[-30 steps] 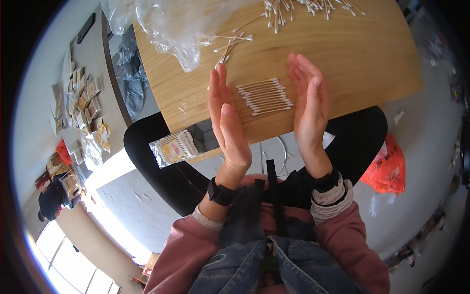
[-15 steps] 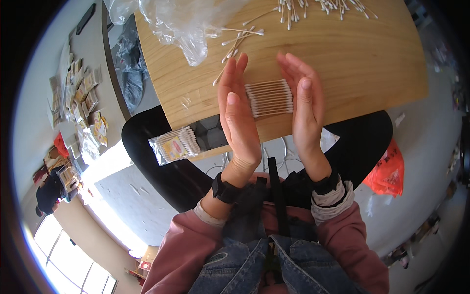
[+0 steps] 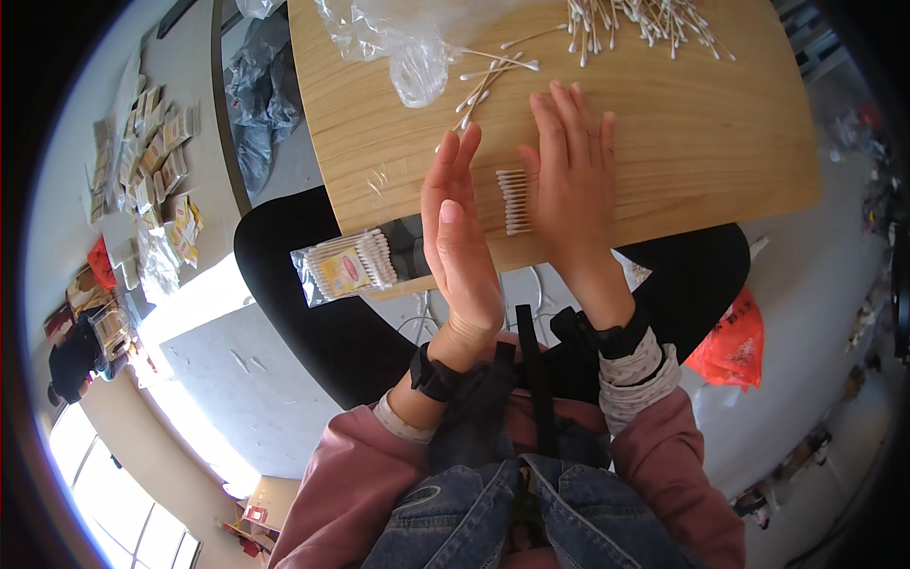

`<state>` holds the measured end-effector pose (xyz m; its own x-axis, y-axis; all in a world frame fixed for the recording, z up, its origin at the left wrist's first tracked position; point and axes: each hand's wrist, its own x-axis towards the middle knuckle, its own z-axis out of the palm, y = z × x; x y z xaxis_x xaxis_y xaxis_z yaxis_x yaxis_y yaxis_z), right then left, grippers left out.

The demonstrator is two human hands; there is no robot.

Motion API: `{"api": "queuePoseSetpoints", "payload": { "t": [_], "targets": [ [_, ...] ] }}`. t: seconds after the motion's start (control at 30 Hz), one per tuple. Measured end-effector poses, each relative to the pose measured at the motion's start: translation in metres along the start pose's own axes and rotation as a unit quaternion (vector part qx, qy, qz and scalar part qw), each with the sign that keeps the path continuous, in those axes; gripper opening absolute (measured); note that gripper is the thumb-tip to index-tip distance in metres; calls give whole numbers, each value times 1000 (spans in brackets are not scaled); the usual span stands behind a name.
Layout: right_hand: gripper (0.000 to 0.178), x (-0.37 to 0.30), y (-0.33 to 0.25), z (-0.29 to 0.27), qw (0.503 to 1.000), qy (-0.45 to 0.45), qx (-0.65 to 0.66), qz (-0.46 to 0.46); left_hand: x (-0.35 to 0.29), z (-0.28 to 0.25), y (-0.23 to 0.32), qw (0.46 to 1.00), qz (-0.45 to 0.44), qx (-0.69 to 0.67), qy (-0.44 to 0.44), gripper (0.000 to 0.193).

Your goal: Packaging small bunches of cotton swabs into plastic bags.

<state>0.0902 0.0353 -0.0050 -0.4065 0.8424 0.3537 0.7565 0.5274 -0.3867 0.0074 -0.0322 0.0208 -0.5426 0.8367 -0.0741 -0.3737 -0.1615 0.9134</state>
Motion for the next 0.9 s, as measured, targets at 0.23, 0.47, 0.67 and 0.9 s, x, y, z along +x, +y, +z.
{"api": "queuePoseSetpoints", "payload": {
  "t": [0.23,0.47,0.67,0.9],
  "targets": [
    [50,3,-1,10,997,-43,-9,-69,-12,-39,14,1000,26,2,16,59],
    [52,-9,-61,28,991,-87,15,-98,-17,-68,19,998,28,-36,48,61],
    [51,-13,-79,42,993,-60,19,-95,-6,-51,55,982,-98,-121,108,62],
    [50,-12,-77,42,991,-58,-11,-117,13,-126,84,958,149,222,108,43]
  ]
}}
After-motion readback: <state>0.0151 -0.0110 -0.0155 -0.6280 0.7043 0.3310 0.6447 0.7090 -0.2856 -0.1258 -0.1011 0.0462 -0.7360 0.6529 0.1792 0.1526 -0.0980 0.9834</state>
